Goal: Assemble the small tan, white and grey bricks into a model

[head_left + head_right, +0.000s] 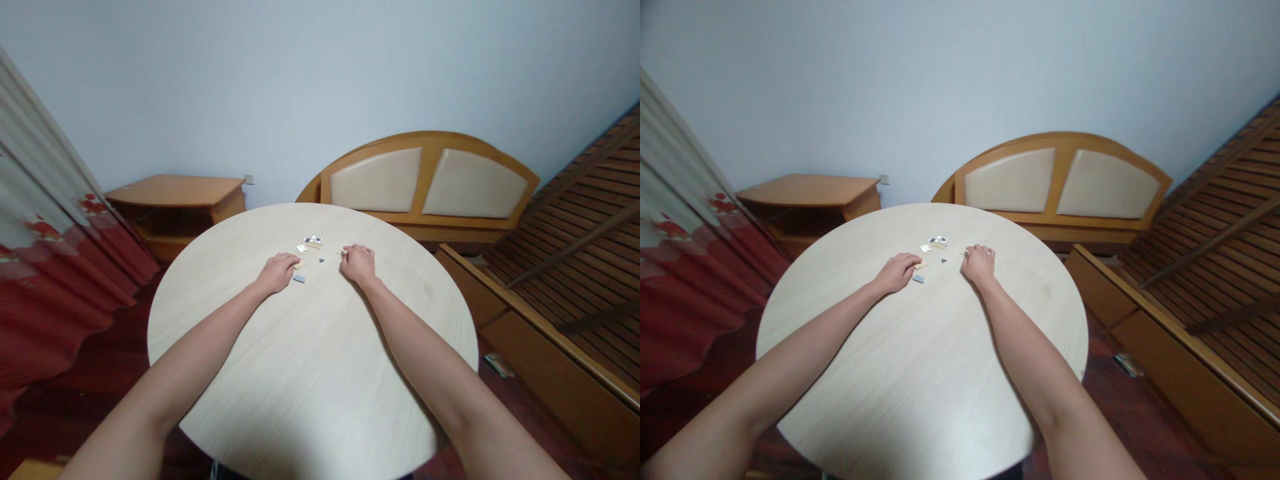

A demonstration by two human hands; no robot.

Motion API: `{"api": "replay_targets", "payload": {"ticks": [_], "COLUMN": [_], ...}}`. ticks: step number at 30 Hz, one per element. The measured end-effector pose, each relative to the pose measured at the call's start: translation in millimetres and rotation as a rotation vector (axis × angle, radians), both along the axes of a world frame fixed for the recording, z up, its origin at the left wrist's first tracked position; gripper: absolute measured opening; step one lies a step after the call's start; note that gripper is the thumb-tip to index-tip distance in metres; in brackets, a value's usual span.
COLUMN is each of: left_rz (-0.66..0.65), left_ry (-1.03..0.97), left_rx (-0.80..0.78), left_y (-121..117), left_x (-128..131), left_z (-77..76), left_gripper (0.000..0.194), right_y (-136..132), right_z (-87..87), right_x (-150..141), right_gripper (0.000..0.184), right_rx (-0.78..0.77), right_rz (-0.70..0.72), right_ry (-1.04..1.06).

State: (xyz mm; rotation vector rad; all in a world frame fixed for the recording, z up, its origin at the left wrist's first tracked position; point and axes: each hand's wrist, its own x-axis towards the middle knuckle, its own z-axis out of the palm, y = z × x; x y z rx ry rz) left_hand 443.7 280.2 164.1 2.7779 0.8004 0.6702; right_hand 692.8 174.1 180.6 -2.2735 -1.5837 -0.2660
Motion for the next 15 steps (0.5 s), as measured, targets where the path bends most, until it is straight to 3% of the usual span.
{"api": "replay_targets", "payload": {"ticks": [7, 12, 15], "left_rz": [0.114, 0.160, 0.177], "left_ry": [-0.002, -0.019, -0.032], "left_rx": [-0.021, -0.026, -0.025], "left_y": [-5, -7, -7], "left_x": [1, 1, 1], "left_z": [4.6, 4.7, 4.4], "left_gripper": [0.032, 0.028, 0.028], "right_y": [3, 3, 3], "right_z": [-5.1, -1.2, 4.4], "right_x": [19, 11, -1], "right_gripper": [0.027, 0.024, 0.028], "right_rx": [-0.009, 0.003, 0.071], "right_rz": [-0.116, -0.108, -0.020], "right_ry": [0.051, 0.102, 0.124]}}
